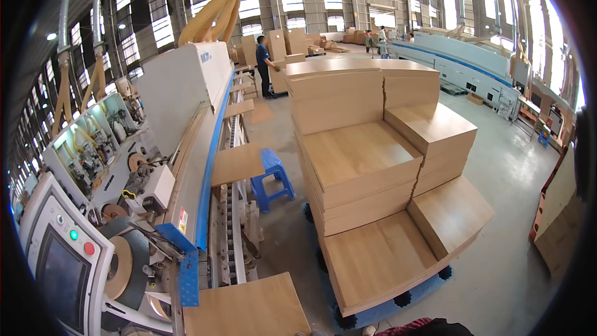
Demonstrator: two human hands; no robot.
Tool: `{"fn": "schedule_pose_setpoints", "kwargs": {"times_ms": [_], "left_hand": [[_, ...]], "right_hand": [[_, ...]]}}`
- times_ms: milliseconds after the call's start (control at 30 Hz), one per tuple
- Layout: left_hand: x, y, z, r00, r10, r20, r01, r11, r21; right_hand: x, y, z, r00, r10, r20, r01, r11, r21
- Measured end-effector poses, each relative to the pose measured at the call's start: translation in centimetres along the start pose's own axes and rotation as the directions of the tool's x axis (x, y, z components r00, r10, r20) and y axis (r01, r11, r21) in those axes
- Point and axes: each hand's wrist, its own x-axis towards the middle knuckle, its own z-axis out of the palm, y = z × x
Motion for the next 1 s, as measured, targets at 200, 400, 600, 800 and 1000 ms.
{"fn": "schedule_pose_setpoints", "kwargs": {"times_ms": [200,400,600,800,1000], "left_hand": [[4.1,-0.6,1.0,1.000,-0.010,-0.023,0.009,0.999,-0.036],[8.7,0.6,4.0,0.998,-0.038,-0.059,0.037,0.999,-0.021],[12.8,1.6,6.7,0.994,-0.036,-0.100,0.031,0.998,-0.052],[18.6,2.6,11.2,0.975,0.058,-0.214,-0.048,0.997,0.053],[24.5,4.2,13.2,0.996,0.040,-0.079,-0.038,0.999,0.031]], "right_hand": [[2.2,-0.9,2.6,0.984,0.132,-0.120,-0.131,0.991,0.008],[7.5,-0.8,2.2,0.978,0.154,-0.141,-0.149,0.988,0.045],[15.6,1.7,1.9,0.952,0.248,-0.177,-0.287,0.926,-0.247],[21.6,0.3,1.7,0.990,0.065,-0.126,-0.087,0.980,-0.180],[26.6,0.5,-1.3,0.966,-0.101,-0.239,0.008,0.932,-0.362]]}}
